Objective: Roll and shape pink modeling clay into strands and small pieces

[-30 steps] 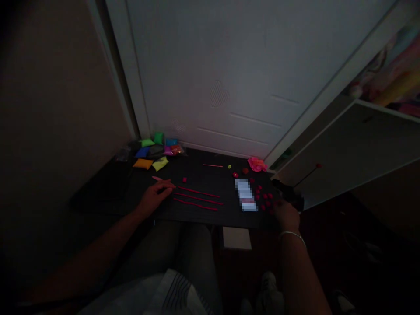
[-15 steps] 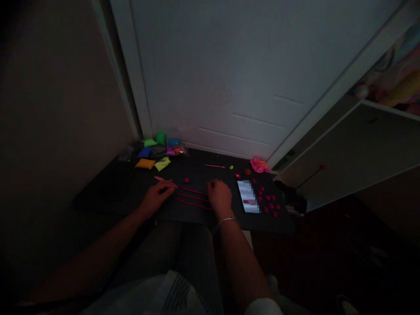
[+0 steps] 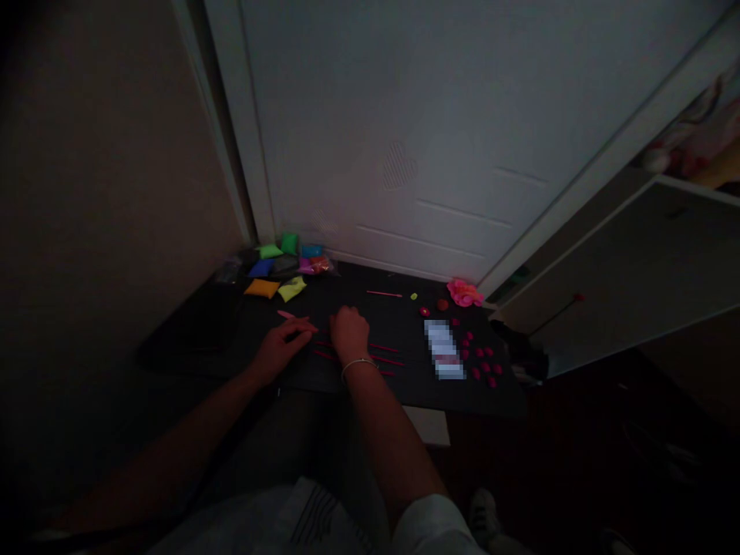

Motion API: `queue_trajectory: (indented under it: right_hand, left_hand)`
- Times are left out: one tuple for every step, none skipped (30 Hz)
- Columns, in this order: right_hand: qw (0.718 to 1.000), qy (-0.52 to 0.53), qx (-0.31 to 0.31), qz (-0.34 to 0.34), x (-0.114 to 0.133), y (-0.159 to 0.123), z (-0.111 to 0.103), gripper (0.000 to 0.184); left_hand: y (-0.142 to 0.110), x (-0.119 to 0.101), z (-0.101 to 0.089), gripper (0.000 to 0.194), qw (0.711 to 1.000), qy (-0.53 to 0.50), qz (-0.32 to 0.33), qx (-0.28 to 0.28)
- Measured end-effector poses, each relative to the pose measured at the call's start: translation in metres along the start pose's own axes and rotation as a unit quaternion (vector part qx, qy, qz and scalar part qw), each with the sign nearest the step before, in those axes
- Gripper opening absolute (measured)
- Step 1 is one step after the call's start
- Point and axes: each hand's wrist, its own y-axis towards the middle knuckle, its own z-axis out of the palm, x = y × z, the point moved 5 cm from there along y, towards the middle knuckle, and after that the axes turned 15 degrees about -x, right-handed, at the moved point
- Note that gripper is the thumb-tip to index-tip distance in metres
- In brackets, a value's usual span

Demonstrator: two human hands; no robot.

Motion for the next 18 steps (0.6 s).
queue_trajectory:
  right_hand:
    - [1.000, 0.005, -0.008, 0.001, -0.006, -0.002, -0.004, 0.025]
    - [1.000, 0.013, -0.018, 0.005, -0.014, -0.004, -0.009, 0.025]
    - [0.999, 0.022, -0.032, 0.011, -0.025, -0.007, -0.015, 0.026]
    - [0.998, 0.033, -0.041, 0.021, -0.038, -0.009, -0.020, 0.026]
    - [0.997, 0.039, -0.056, 0.035, -0.054, -0.012, -0.027, 0.027]
    - [0.995, 0.038, -0.067, 0.055, -0.074, -0.015, -0.034, 0.028]
    - [0.993, 0.029, -0.079, 0.086, -0.097, -0.019, -0.041, 0.029]
    - [0.988, 0.017, -0.094, 0.120, -0.121, -0.023, -0.049, 0.030]
    - [0.984, 0.006, -0.103, 0.148, -0.146, -0.028, -0.056, 0.032]
    - [0.978, -0.012, -0.112, 0.178, -0.171, -0.033, -0.064, 0.033]
    - [0.971, -0.032, -0.118, 0.207, -0.196, -0.038, -0.071, 0.035]
    - [0.963, -0.054, -0.124, 0.234, -0.220, -0.044, -0.078, 0.037]
    - [0.958, -0.066, -0.119, 0.252, -0.242, -0.049, -0.083, 0.040]
    - [0.953, -0.077, -0.118, 0.270, -0.261, -0.054, -0.088, 0.043]
    - [0.945, -0.092, -0.123, 0.289, -0.278, -0.059, -0.092, 0.046]
    - [0.941, -0.098, -0.120, 0.300, -0.293, -0.062, -0.093, 0.048]
    - [0.938, -0.102, -0.117, 0.312, -0.305, -0.065, -0.094, 0.048]
    - [0.935, -0.103, -0.112, 0.321, -0.316, -0.066, -0.094, 0.048]
  left_hand:
    - [0.000, 0.000, 0.000, 0.018, 1.000, -0.002, 0.001, 0.000]
    - [0.000, 0.001, 0.000, 0.018, 1.000, -0.003, 0.002, 0.000]
    - [0.000, 0.001, 0.000, 0.018, 1.000, -0.004, 0.002, 0.001]
    - [0.000, 0.002, 0.000, 0.018, 1.000, -0.004, 0.002, 0.003]
    - [0.000, 0.002, 0.000, 0.018, 1.000, -0.003, 0.002, 0.005]
    - [0.000, 0.003, 0.000, 0.019, 1.000, -0.002, 0.001, 0.007]
    - [0.000, 0.003, 0.000, 0.019, 1.000, -0.001, 0.000, 0.007]
    - [0.000, 0.003, 0.001, 0.019, 1.000, -0.001, 0.001, 0.007]
    - [0.000, 0.002, 0.001, 0.020, 1.000, 0.000, 0.001, 0.007]
    - [0.000, 0.002, 0.000, 0.020, 1.000, 0.000, 0.001, 0.006]
    - [0.000, 0.001, 0.000, 0.020, 1.000, 0.001, 0.000, 0.006]
    - [0.000, 0.001, 0.001, 0.021, 1.000, 0.003, 0.000, 0.007]
    - [0.000, 0.000, 0.001, 0.021, 1.000, 0.004, -0.001, 0.007]
    - [-0.001, 0.000, 0.001, 0.021, 1.000, 0.005, -0.001, 0.007]
    - [-0.001, 0.000, 0.001, 0.021, 1.000, 0.006, -0.002, 0.006]
    - [0.000, 0.001, 0.001, 0.021, 1.000, 0.006, -0.002, 0.005]
    - [0.000, 0.001, 0.001, 0.021, 1.000, 0.006, -0.002, 0.006]
    - [0.000, 0.002, 0.001, 0.021, 1.000, 0.005, -0.001, 0.006]
